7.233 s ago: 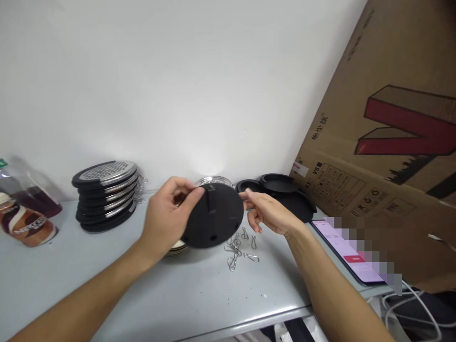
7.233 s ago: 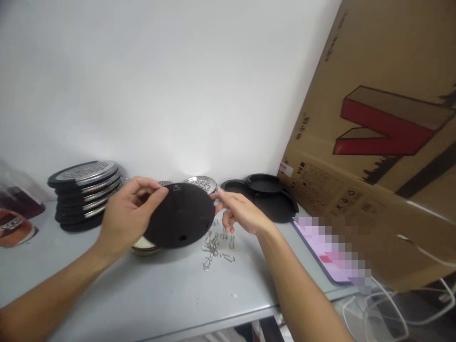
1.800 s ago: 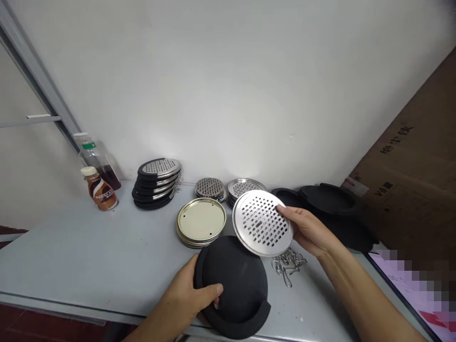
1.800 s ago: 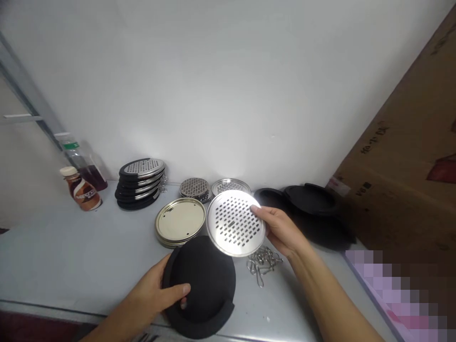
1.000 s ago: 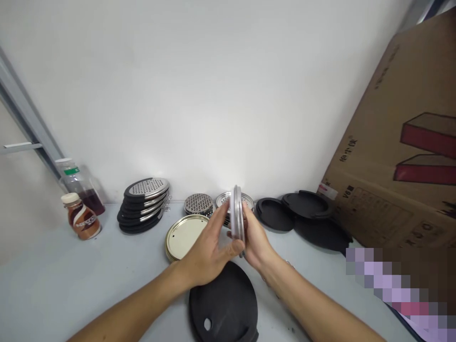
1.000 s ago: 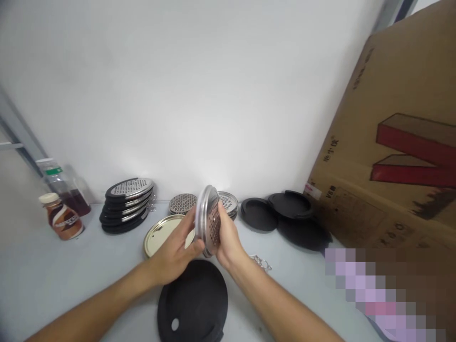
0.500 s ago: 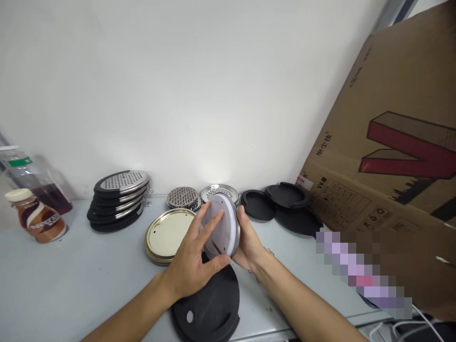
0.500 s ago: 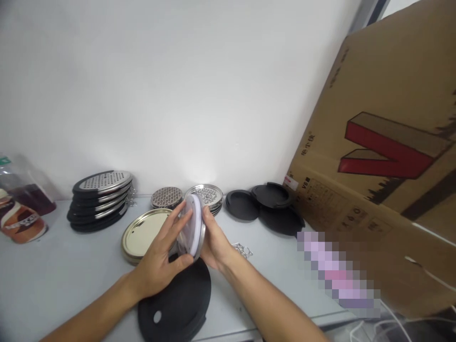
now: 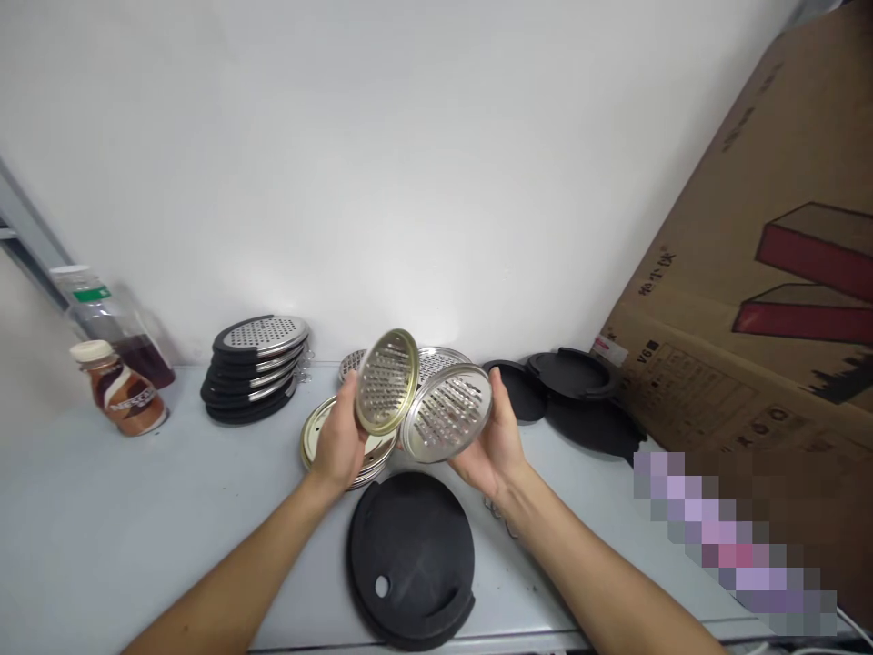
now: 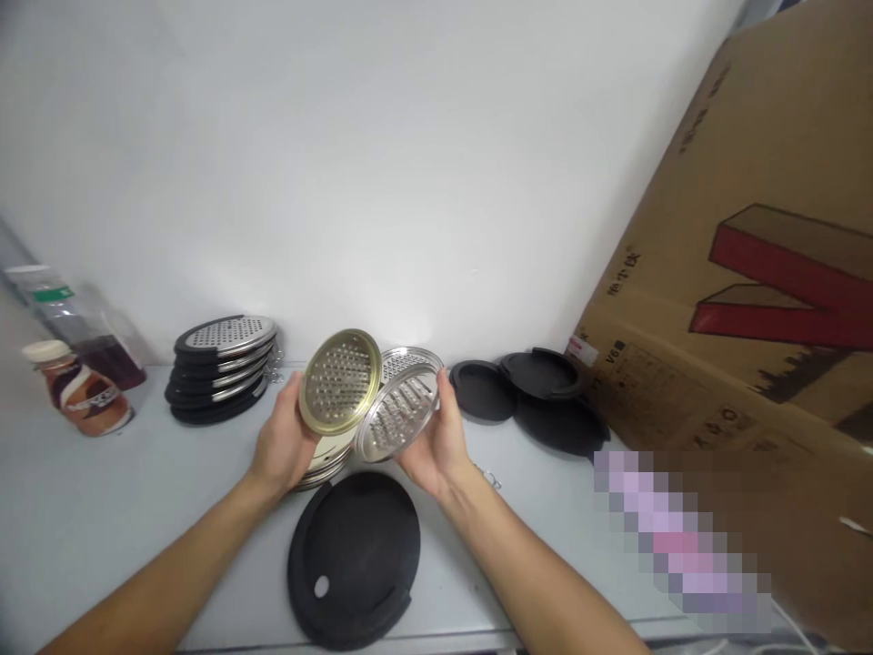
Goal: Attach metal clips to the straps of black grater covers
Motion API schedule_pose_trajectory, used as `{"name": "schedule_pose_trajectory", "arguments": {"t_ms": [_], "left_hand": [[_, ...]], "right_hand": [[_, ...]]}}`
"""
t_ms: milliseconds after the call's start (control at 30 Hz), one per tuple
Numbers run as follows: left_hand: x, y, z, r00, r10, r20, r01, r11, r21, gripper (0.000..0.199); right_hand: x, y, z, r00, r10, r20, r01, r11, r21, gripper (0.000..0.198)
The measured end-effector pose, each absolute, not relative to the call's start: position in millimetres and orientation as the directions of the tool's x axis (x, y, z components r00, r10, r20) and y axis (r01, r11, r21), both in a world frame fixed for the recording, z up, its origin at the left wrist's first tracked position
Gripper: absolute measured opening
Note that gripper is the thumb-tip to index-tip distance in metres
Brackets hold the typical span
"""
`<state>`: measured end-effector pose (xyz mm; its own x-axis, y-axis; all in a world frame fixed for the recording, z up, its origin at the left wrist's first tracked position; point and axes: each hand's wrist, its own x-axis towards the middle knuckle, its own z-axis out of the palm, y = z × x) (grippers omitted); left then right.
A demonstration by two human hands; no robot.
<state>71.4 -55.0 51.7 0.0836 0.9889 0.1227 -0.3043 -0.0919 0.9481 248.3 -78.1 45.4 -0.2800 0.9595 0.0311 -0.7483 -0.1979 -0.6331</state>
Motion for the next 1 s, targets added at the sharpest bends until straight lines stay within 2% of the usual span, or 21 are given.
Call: {"name": "schedule_pose_trajectory", "arguments": {"t_ms": [133,200,267,367,467,567,633,767,867,933,1000], "left_hand": [[53.4,-32.1,61.4,0.178,0.983,-0.037,-0.591,0.137,0.795,0.057],[47.6,-24.3,60.3,0.151,0.984,-0.099,-0.630,0.173,0.757,0.044],[43.8,-17.2,56.5,0.030,0.988,-0.151,-0.608,0.138,0.782,0.024],[34.2,-7.0,53.3,-0.135,0.981,-0.142,-0.543,0.047,0.838,0.015],[12.8,0.0,58.5,-0.188,0.981,-0.056,-0.438,-0.033,0.899,0.021],[-13.0,2.4,66.1,-0.102,0.994,-0.035,-0.290,0.004,0.957,0.035],[-25.2,1.9,68.4,0.001,0.998,-0.064,-0.198,0.063,0.978,0.038],[-31.4,-1.9,66.9,0.133,0.987,-0.093,-0.050,0.100,0.994,0.036],[-28.1,-4.9,65.3,0.191,0.981,-0.021,0.110,0.000,0.994,0.034],[-26.7,-5.5,64.5,0.242,0.970,0.015,0.177,-0.059,0.982,0.038],[-26.9,-4.8,63.5,0.274,0.962,0.022,0.177,-0.073,0.981,0.046]], "right_hand": [[257.8,-70.8,44.9,-0.267,0.963,-0.019,-0.778,-0.228,-0.585,0.061],[259.5,-69.0,44.8,-0.217,0.974,-0.061,-0.778,-0.211,-0.592,0.055],[260.3,-67.2,43.9,-0.183,0.977,-0.109,-0.762,-0.211,-0.612,0.043],[265.1,-60.5,40.6,-0.133,0.978,-0.162,-0.749,-0.206,-0.629,0.024],[279.0,-46.9,36.0,0.106,0.981,-0.164,-0.703,-0.043,-0.710,0.014],[298.4,-32.6,32.2,0.349,0.929,-0.120,-0.619,0.132,-0.774,0.012],[309.6,-26.9,31.0,0.409,0.907,-0.095,-0.599,0.188,-0.779,0.016],[318.9,-24.8,31.4,0.396,0.917,-0.047,-0.583,0.212,-0.784,0.018],[315.0,-24.8,31.8,0.279,0.960,0.023,-0.590,0.190,-0.785,0.023],[309.7,-23.0,30.9,0.237,0.969,0.068,-0.567,0.195,-0.800,0.032],[304.8,-19.6,28.8,0.264,0.960,0.094,-0.498,0.219,-0.839,0.047]]}}
